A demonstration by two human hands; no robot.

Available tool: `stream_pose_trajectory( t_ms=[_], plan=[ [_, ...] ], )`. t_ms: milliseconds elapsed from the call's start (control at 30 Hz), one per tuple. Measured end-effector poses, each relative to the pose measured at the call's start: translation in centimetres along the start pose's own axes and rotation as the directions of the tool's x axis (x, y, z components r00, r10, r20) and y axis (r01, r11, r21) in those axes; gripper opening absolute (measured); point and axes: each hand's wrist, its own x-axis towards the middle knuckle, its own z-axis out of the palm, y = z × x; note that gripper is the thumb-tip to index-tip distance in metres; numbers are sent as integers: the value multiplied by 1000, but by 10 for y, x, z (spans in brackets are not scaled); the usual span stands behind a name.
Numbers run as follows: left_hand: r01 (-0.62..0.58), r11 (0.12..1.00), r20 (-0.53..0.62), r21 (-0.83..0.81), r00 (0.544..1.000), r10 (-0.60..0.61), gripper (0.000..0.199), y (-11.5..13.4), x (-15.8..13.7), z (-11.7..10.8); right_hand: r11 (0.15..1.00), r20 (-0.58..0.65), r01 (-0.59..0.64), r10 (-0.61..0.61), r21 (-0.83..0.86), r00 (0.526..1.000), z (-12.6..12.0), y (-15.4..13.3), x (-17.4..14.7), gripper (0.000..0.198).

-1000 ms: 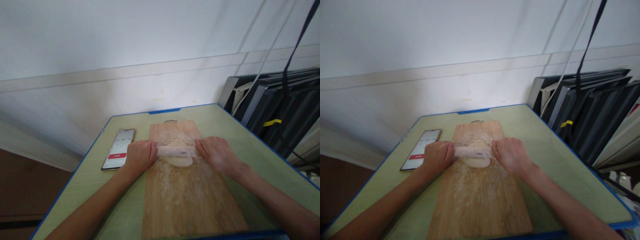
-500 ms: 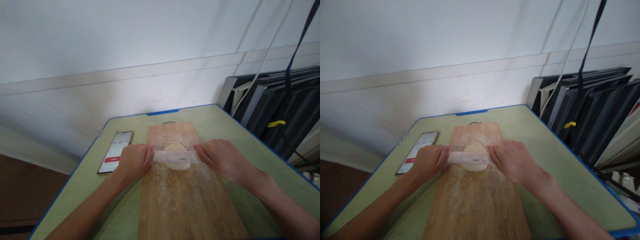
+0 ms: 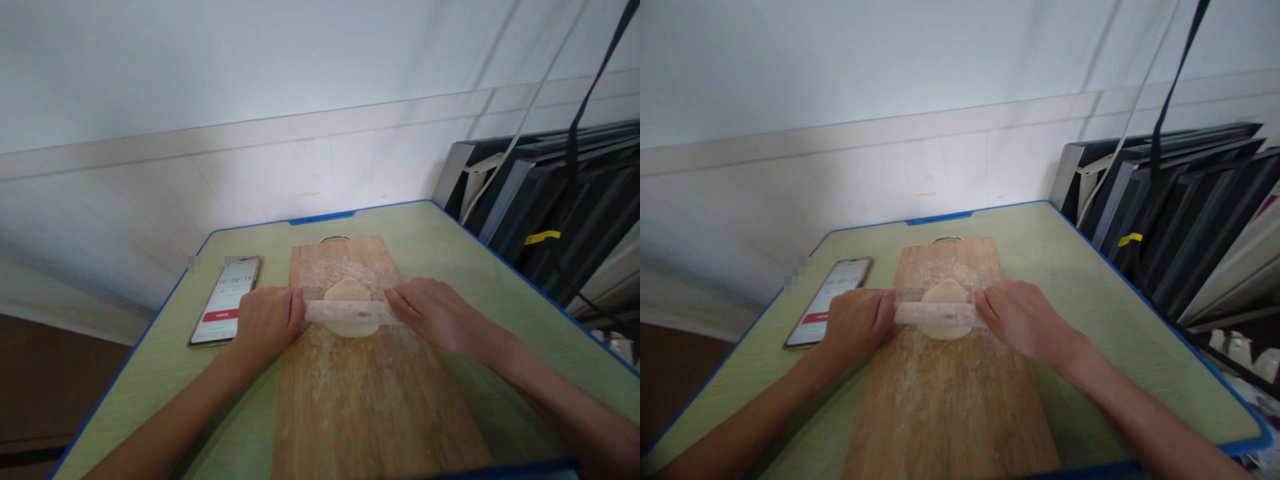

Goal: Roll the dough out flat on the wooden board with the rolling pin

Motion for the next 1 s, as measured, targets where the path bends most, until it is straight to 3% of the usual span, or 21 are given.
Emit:
stream_pose_trajectory(
  t_ms=[200, 400, 667, 867, 1000],
  plan=[
    [-55, 998, -120, -2, 991, 55, 57, -1, -5, 5, 997, -84, 32, -38, -69, 996, 8, 0, -5, 49],
    [-102, 995, -201, -12, 975, 98, 53, -3, -8, 9, 993, -71, 22, -30, -119, 997, 7, -3, -5, 48],
    [-144, 987, -136, -71, 982, 134, 53, -8, -4, 7, 997, -54, 70, -72, -36, 996, 1, 2, -5, 53],
    [-181, 981, -152, -72, 974, 169, 52, -11, -11, -4, 997, -24, 77, -77, 6, 997, -5, -2, -8, 49],
    [-154, 986, -63, -68, 987, 150, 52, -7, -13, -8, 994, -2, 80, -80, 77, 997, -7, -2, -12, 50]
  ],
)
